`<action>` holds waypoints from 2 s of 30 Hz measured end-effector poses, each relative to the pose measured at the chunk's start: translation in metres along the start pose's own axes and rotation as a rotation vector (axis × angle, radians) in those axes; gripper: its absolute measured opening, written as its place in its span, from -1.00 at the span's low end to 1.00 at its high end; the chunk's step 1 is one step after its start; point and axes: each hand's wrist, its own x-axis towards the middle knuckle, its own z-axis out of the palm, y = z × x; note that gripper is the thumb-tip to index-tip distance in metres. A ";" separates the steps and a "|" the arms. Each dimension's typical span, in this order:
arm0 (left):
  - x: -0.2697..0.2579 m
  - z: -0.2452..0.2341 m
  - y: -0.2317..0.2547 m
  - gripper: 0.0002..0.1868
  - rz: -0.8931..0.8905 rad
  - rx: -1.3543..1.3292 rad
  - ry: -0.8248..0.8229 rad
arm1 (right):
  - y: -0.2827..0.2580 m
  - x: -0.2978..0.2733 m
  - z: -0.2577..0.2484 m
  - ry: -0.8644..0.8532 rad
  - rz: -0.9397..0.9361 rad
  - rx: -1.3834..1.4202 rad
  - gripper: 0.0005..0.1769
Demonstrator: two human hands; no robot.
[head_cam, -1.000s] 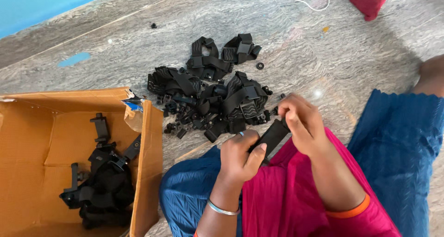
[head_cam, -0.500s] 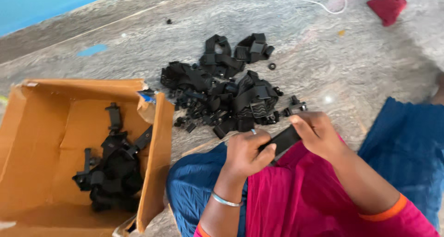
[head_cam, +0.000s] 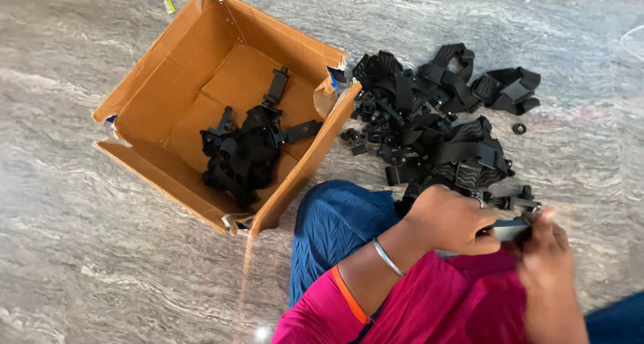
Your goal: The person sits on the floor and assembles black plastic straps by hand. They pick up strap components, attach small metal pieces, and place the finished items into a cardboard box.
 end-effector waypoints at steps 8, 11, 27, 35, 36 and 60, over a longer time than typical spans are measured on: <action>0.013 -0.046 -0.024 -0.57 -0.277 -0.094 0.196 | 0.079 -0.035 0.080 -0.118 -0.082 -0.109 -0.38; -0.008 -0.083 -0.034 -0.74 -0.296 -0.271 0.471 | 0.087 -0.042 0.088 -0.149 -0.309 -0.205 -0.50; -0.077 -0.301 -0.085 -0.63 -0.189 0.624 1.122 | 0.088 -0.033 0.096 -0.319 -0.082 -0.051 -0.58; -0.054 -0.231 0.006 -0.68 -0.109 0.412 0.880 | 0.089 -0.037 0.096 -0.324 -0.068 -0.022 -0.55; -0.050 -0.218 0.027 -0.63 -0.037 0.114 0.828 | 0.089 -0.036 0.097 -0.330 -0.066 -0.025 -0.56; -0.064 -0.097 0.130 -0.70 -0.159 -0.771 0.168 | 0.065 -0.040 0.089 -0.360 -0.051 -0.044 -0.57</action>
